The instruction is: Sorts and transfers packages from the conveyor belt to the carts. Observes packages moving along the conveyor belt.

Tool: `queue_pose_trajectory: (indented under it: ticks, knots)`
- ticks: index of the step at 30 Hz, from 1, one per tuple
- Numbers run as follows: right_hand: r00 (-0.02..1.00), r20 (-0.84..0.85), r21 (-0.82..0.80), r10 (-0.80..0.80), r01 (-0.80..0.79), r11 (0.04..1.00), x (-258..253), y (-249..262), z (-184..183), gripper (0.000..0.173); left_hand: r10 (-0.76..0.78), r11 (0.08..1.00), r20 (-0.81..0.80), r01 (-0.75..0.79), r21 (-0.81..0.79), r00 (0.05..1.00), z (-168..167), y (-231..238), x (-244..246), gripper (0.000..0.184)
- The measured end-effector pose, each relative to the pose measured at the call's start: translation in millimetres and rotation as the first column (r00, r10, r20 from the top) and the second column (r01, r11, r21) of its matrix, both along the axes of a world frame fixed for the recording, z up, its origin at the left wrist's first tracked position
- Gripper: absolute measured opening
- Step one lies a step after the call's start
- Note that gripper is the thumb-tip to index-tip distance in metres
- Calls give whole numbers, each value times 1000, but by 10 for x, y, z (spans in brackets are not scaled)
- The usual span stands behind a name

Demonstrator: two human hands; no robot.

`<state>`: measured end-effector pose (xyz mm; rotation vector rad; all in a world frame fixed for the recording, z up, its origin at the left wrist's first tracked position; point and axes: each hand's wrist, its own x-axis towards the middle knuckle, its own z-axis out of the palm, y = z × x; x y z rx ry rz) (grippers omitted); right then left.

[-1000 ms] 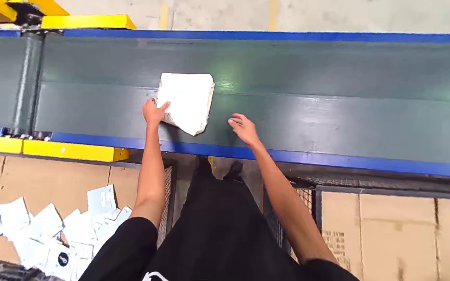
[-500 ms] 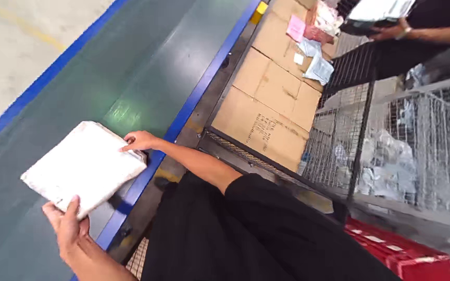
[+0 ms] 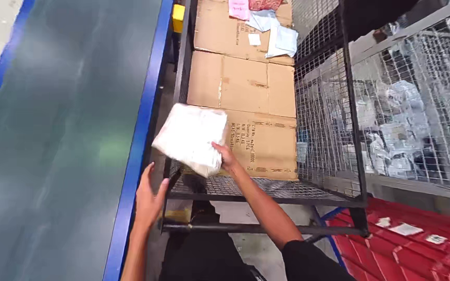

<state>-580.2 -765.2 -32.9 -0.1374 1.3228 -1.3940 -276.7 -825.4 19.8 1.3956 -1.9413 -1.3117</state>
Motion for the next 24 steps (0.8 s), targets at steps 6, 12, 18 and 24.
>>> queue_pose_trajectory:
  ticks: [6,12,18,24]
  knots:
    - [904,-188,-141,-384,362,922,-2213,-1474,-719,56,24,937,495,153,-314,869,-1057,191,-601,80]
    - [942,-5,-414,-335,302,858,-3387,-3186,-539,77,129,906,593,148,-395,795,-1203,198,-646,75]
    - [995,-65,-214,-79,63,975,-2689,-3412,-1316,78,180,904,624,123,-410,760,-1227,211,-684,69]
    - [985,-152,73,88,-78,994,-1486,-2534,-2034,69,182,913,616,100,-395,767,-1208,174,-705,65]
